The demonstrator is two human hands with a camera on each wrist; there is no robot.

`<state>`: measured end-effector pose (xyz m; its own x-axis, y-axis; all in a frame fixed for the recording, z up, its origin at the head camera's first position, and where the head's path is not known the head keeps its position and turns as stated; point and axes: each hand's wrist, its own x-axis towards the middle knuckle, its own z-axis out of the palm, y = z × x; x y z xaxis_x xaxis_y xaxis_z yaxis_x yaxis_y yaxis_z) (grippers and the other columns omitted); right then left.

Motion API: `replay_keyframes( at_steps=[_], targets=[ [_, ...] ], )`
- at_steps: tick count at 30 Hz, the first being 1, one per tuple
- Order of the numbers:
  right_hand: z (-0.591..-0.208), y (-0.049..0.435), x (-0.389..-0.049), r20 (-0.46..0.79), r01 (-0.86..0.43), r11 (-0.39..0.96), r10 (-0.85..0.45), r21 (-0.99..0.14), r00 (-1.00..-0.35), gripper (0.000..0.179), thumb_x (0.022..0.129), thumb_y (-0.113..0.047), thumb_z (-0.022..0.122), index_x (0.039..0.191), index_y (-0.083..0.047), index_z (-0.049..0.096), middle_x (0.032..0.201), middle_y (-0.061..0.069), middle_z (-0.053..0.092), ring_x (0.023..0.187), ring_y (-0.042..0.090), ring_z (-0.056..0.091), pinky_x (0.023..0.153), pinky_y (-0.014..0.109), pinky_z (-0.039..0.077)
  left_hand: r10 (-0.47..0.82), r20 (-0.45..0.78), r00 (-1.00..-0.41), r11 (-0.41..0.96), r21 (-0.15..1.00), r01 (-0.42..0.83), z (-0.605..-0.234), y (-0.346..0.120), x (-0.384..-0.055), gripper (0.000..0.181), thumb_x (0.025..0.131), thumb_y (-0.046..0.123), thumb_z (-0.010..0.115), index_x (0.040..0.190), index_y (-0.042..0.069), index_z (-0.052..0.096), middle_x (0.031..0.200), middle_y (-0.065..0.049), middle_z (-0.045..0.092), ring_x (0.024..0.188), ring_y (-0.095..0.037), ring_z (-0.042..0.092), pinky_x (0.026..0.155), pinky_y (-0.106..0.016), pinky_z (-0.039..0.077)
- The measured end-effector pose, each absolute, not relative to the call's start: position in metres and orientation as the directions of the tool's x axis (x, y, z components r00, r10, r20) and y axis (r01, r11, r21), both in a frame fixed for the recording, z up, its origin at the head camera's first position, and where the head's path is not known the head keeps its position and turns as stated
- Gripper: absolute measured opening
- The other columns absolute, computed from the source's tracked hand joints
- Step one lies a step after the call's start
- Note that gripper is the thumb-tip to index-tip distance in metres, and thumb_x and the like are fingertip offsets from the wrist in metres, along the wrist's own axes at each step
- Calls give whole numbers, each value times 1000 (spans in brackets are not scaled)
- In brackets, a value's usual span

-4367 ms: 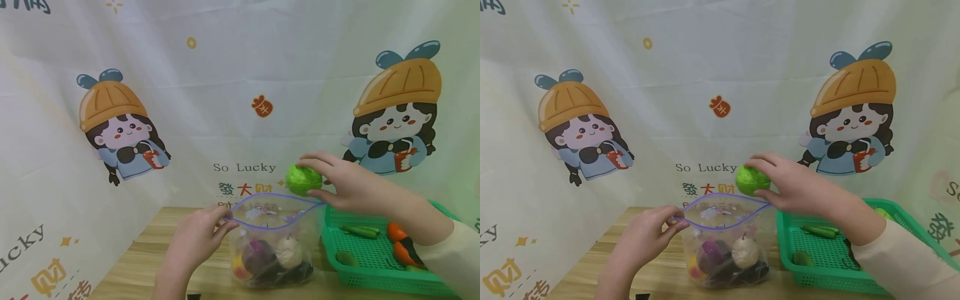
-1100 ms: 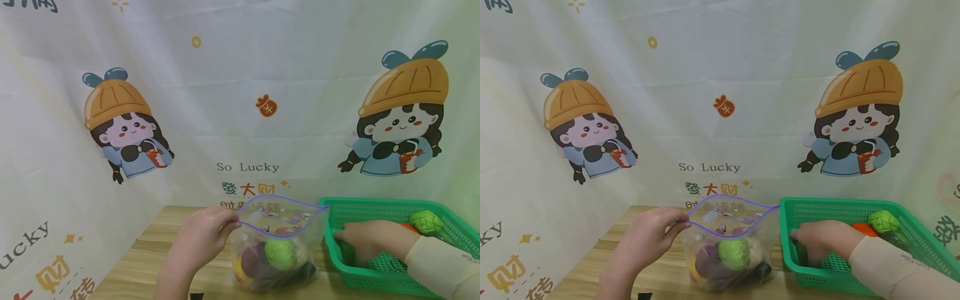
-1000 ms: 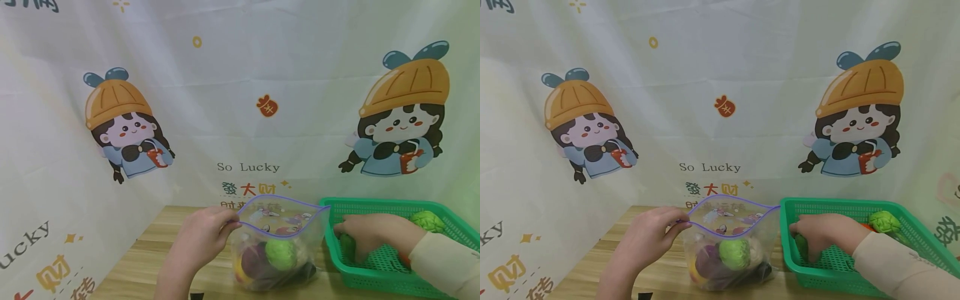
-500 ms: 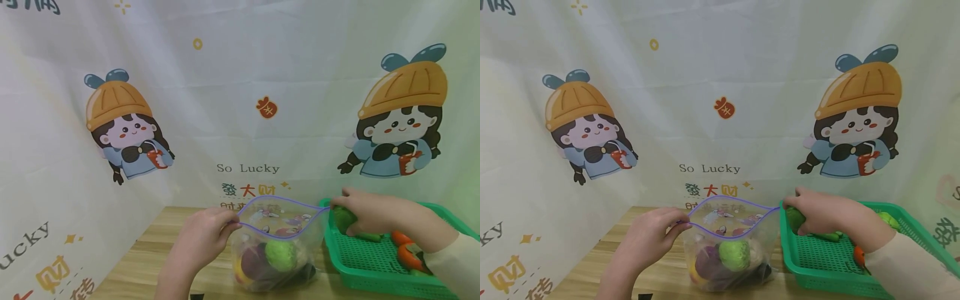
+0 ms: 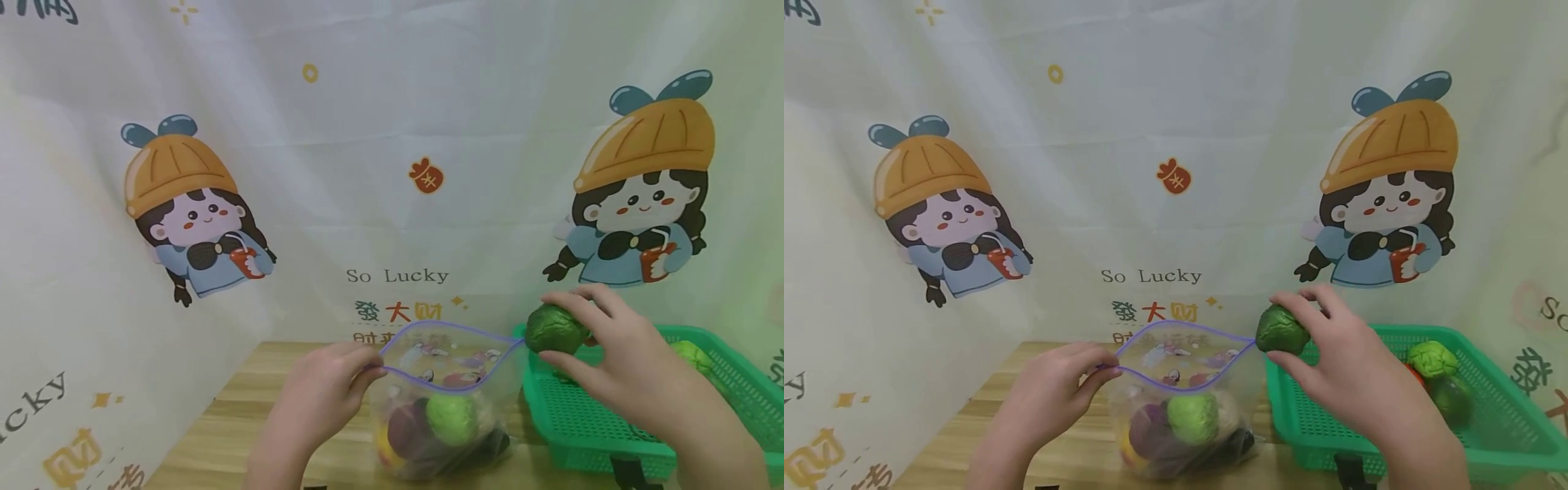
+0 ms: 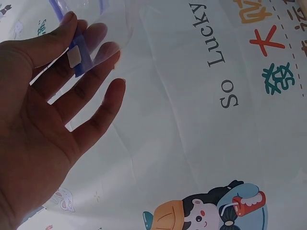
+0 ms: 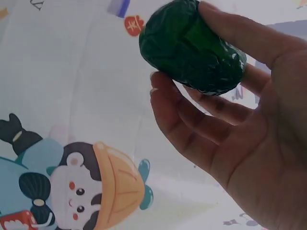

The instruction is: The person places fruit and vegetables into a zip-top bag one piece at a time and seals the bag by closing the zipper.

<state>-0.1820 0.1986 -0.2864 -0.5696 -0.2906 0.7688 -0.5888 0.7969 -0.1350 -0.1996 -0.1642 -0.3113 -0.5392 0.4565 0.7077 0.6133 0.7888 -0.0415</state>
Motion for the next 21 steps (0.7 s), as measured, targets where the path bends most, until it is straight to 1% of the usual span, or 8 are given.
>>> replay_keyframes(
  at_steps=[4, 6, 7, 10, 13, 15, 18, 21],
  targets=[
    [-284, 183, -177, 809, -582, 797, -229, -164, -541, 84, 76, -16, 96, 151, -19, 57, 137, 9, 67, 115, 32, 71, 85, 54, 62, 459, 710, -533, 787, -47, 615, -311, -161, -201, 9, 91, 17, 84, 90, 19, 75, 85, 11, 75, 77, -6, 69, 70, -27, 59],
    [-284, 174, -177, 835, -590, 786, -193, -182, -515, 85, 77, -18, 97, 151, -18, 56, 135, 10, 69, 117, 32, 71, 86, 55, 61, 457, 710, -536, 791, -50, 609, -311, -160, -201, 9, 91, 18, 85, 89, 19, 75, 85, 11, 75, 77, -6, 70, 70, -27, 59],
    [-284, 170, -178, 850, -605, 777, -191, -174, -490, 80, 81, -28, 95, 150, -16, 57, 133, 11, 70, 116, 32, 71, 86, 54, 61, 457, 709, -536, 793, -52, 608, -311, -159, -201, 10, 91, 19, 85, 89, 19, 75, 84, 11, 75, 77, -5, 69, 69, -26, 59],
    [-288, 159, -186, 883, -658, 747, -240, -98, -404, 69, 92, -54, 79, 144, -13, 62, 125, 9, 74, 111, 29, 69, 88, 53, 60, 464, 709, -532, 787, -53, 615, -312, -159, -201, 10, 91, 19, 85, 88, 19, 75, 83, 11, 74, 74, -5, 67, 68, -25, 57],
    [-293, 154, -195, 876, -704, 710, -332, -13, -351, 68, 98, -66, 58, 141, -15, 67, 123, 3, 76, 112, 27, 67, 92, 55, 58, 470, 710, -524, 777, -50, 628, -313, -158, -200, 10, 91, 18, 84, 88, 18, 75, 83, 10, 74, 74, -5, 67, 68, -25, 58],
    [-297, 152, -199, 848, -714, 700, -377, -3, -373, 60, 96, -57, 71, 144, -20, 67, 123, -1, 76, 113, 24, 67, 92, 56, 59, 474, 711, -520, 769, -46, 637, -314, -158, -200, 9, 91, 18, 84, 89, 18, 75, 84, 9, 75, 75, -6, 69, 69, -26, 59],
    [-303, 151, -203, 784, -713, 700, -420, -40, -457, 61, 91, -35, 84, 148, -26, 64, 127, -3, 72, 116, 22, 65, 90, 51, 61, 480, 715, -509, 763, -53, 645, -314, -158, -200, 8, 91, 18, 84, 89, 17, 76, 86, 8, 76, 76, -7, 70, 70, -27, 60],
    [-305, 151, -204, 714, -701, 707, -445, -90, -541, 63, 92, -25, 84, 150, -30, 62, 129, -2, 65, 109, 17, 62, 82, 39, 60, 487, 721, -492, 754, -63, 654, -314, -157, -200, 9, 91, 18, 84, 89, 17, 75, 85, 9, 76, 75, -7, 70, 69, -27, 60]
  ],
)
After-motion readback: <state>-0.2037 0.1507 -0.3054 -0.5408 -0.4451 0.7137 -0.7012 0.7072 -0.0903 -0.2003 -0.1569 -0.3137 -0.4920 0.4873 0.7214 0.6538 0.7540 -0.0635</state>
